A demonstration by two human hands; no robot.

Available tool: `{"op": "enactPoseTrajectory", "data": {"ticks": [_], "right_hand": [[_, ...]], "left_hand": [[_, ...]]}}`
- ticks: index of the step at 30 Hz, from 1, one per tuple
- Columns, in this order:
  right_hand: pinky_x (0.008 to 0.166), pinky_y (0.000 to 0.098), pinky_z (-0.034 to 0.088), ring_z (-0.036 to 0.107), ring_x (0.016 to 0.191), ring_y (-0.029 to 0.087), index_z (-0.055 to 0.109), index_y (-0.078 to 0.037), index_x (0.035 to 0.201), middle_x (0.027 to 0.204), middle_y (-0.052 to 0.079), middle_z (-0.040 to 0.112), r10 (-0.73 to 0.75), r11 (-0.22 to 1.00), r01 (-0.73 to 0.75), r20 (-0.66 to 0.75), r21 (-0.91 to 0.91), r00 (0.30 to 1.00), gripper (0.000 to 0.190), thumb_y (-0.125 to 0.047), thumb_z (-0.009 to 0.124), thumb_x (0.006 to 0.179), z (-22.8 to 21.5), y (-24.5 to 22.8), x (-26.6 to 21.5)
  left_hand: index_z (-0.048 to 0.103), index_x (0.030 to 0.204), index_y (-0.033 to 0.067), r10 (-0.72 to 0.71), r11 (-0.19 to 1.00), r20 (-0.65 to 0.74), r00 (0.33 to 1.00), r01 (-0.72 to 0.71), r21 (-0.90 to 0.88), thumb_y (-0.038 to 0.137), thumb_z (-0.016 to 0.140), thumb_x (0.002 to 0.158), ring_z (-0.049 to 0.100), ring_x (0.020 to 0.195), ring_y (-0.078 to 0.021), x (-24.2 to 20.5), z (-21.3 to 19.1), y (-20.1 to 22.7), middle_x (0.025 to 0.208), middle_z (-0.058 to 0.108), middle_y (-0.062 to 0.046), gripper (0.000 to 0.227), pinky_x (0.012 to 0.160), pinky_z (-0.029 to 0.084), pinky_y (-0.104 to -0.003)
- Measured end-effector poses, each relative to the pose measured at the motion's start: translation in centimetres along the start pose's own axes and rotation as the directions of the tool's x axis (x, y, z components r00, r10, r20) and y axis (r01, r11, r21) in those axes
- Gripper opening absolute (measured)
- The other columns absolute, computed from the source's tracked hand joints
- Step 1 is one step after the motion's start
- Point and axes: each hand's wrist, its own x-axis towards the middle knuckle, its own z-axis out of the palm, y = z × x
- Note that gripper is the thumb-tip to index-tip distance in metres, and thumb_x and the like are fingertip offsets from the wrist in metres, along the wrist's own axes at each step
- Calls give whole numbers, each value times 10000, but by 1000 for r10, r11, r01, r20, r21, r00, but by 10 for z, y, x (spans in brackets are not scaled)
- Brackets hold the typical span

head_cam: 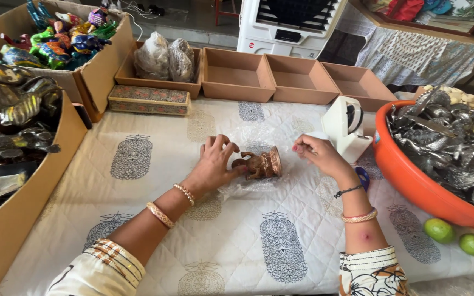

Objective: The recorder is wrapping small figurines in bubble wrap and organizing them in boxes.

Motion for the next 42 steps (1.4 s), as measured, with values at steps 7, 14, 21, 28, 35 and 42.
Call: {"op": "enactPoseTrajectory", "data": {"ticks": [7, 14, 21, 28, 35, 42], "right_hand": [[815, 360, 549, 702, 913, 225, 636, -62, 1144, 992, 121, 727, 438, 891, -395, 204, -222, 875, 372, -242, 760, 844, 19, 0, 1], [892, 359, 500, 663, 1031, 233, 438, -122, 1291, 1084, 136, 690, 248, 969, -246, 188, -35, 950, 586, -76, 731, 786, 34, -25, 4], [718, 289, 461, 497, 878, 121, 474, -90, 1171, 1020, 23, 492, 102, 960, -112, 53, 256, 993, 410, 88, 570, 815, 32, 31, 10], [567, 238, 421, 472, 644, 73, 597, -93, 1027, 906, 20, 486, 305, 936, -313, 71, 158, 950, 234, 32, 675, 845, 12, 8, 2], [802, 307, 546, 654, 917, 147, 659, -111, 1053, 1030, 23, 604, 118, 972, -170, -290, -160, 950, 89, -154, 663, 975, 15, -14, 1], [1096, 411, 421, 475, 1316, 292, 560, -141, 1338, 1306, 101, 504, -189, 974, 198, 87, -107, 978, 640, -276, 832, 774, 38, -70, 9]], "left_hand": [[502, 1369, 33, 247, 966, -109, 963, -253, -50, 519, 762, 820, 443, 1258, -345, 30, 4, 23, 1336, 479, -186, 778, 1115, 435, -474], [586, 1308, 65, 279, 960, 113, 954, -280, -8, 529, 797, 733, 602, 1174, -318, 52, 2, 36, 1205, 659, -141, 769, 1055, 500, -409], [576, 1308, 20, 343, 909, -188, 920, -376, -180, 386, 856, 710, 593, 1102, -331, 61, 39, 5, 1173, 647, -163, 755, 1001, 504, -419], [580, 1376, 104, 313, 931, -186, 931, -339, -135, 361, 839, 744, 549, 1009, -309, 55, 34, 15, 1134, 653, -89, 729, 954, 522, -398], [597, 1359, 149, 245, 911, -162, 956, -284, -301, 304, 769, 891, 493, 1125, -273, 56, 32, 6, 1205, 636, -68, 522, 1048, 459, -428], [672, 1091, 125, -62, 907, -450, 891, -137, -397, 64, 713, 889, 429, 1265, -300, 75, 43, -15, 1349, 468, -112, 214, 1099, 464, -415]]}}
